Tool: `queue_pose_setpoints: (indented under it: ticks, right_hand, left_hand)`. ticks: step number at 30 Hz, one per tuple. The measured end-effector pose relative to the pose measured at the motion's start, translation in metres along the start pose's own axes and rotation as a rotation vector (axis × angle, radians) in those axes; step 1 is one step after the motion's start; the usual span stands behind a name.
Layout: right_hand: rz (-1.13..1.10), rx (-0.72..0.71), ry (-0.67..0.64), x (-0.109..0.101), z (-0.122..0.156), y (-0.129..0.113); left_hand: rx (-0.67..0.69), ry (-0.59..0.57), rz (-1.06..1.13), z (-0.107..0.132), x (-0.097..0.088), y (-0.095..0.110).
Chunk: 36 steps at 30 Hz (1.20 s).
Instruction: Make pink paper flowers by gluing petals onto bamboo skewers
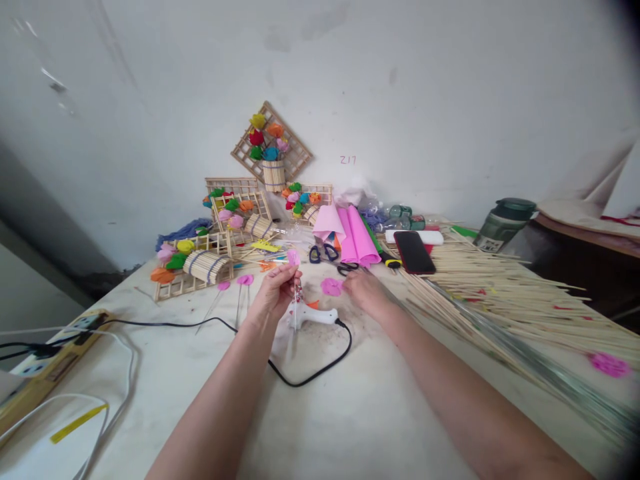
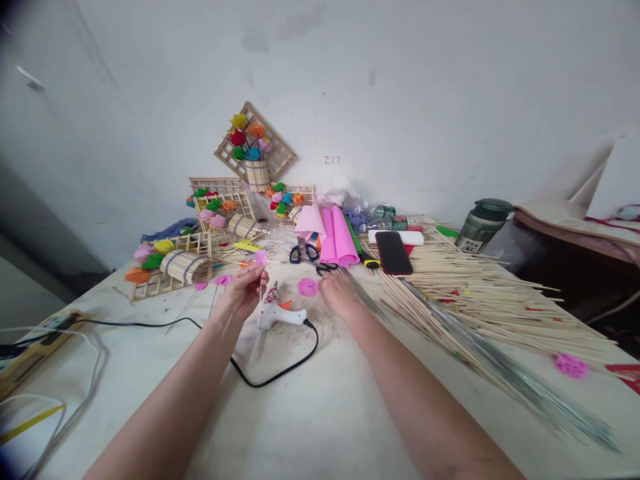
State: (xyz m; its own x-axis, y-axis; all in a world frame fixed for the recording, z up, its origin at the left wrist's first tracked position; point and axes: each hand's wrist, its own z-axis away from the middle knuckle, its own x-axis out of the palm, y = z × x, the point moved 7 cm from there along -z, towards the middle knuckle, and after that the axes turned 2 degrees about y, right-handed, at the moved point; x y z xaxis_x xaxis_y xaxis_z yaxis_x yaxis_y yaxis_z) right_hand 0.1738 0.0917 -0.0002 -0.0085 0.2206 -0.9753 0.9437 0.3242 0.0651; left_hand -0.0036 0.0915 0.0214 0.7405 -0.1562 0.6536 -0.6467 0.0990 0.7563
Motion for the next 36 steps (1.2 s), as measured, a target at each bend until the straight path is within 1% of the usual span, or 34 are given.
queue_pose_setpoints:
  ticks: [5, 11, 18, 28, 32, 36]
  right_hand:
    - [0.105, -0.066, 0.086, 0.001, -0.001, -0.006]
    - [0.140, -0.062, 0.099, 0.002, 0.000, -0.008]
    - [0.094, -0.067, 0.158, -0.006, 0.004, -0.011]
    - [0.052, -0.033, 0.129, -0.011, 0.006, -0.008]
    - [0.045, -0.040, 0.118, -0.010, 0.007, -0.008]
    - [0.074, -0.063, 0.140, -0.007, 0.005, -0.012]
  left_hand:
    - [0.006, -0.003, -0.038, -0.001, -0.001, -0.002]
    - [0.010, -0.013, -0.066, 0.000, 0.000, -0.002]
    - [0.010, -0.005, -0.075, 0.000, 0.001, -0.002]
    - [0.010, 0.000, -0.088, 0.000, 0.000, -0.002]
    - [0.010, 0.006, -0.090, 0.000, 0.000, -0.003]
    - [0.003, -0.004, -0.093, 0.000, 0.001, -0.004]
